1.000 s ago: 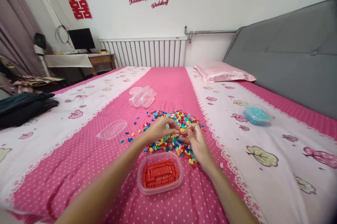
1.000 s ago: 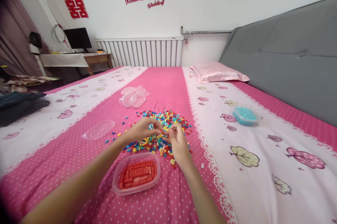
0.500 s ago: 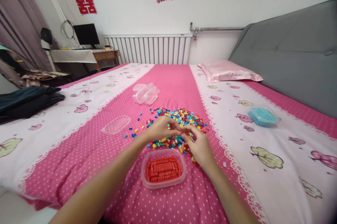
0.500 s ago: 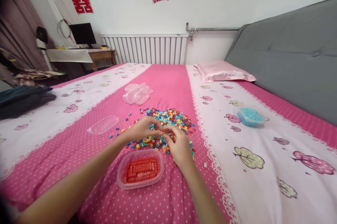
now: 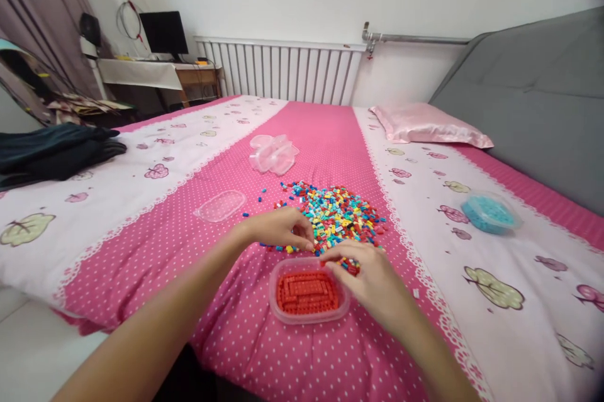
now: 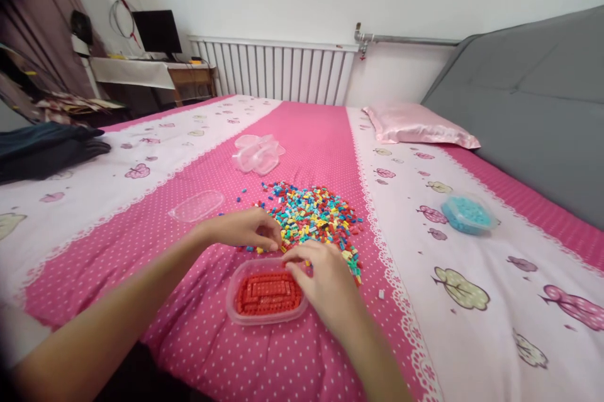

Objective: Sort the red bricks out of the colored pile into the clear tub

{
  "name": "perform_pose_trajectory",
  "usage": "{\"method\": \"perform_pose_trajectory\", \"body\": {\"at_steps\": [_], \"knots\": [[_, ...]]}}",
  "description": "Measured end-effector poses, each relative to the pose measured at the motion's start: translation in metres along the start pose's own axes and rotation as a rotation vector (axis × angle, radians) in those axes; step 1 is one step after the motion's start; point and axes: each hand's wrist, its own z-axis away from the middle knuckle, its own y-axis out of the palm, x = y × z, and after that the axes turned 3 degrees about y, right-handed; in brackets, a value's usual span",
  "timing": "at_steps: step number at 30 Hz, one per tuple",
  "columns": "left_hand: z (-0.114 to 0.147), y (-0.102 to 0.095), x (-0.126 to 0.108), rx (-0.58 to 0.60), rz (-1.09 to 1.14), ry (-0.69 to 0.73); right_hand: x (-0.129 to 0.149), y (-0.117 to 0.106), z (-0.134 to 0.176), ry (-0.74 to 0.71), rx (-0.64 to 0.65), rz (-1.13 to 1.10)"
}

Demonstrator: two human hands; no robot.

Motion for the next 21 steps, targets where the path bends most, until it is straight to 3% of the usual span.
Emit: {"method": "perform_pose_trajectory", "body": {"at_steps": [5, 9, 21], "knots": [[0.001, 0.006, 0.006, 0.108, 0.018, -0.007, 0.027, 0.020, 0.006, -0.071, 0.120, 0.224], [0.002, 0.006, 0.006, 0.176, 0.037, -0.010, 0.031, 0.028, 0.001, -0.109, 0.240, 0.283], [0.000, 0.009, 0.014, 0.226, 0.081, -0.017, 0.037, 0.019, -0.006, 0.056, 0.383, 0.288]]}}
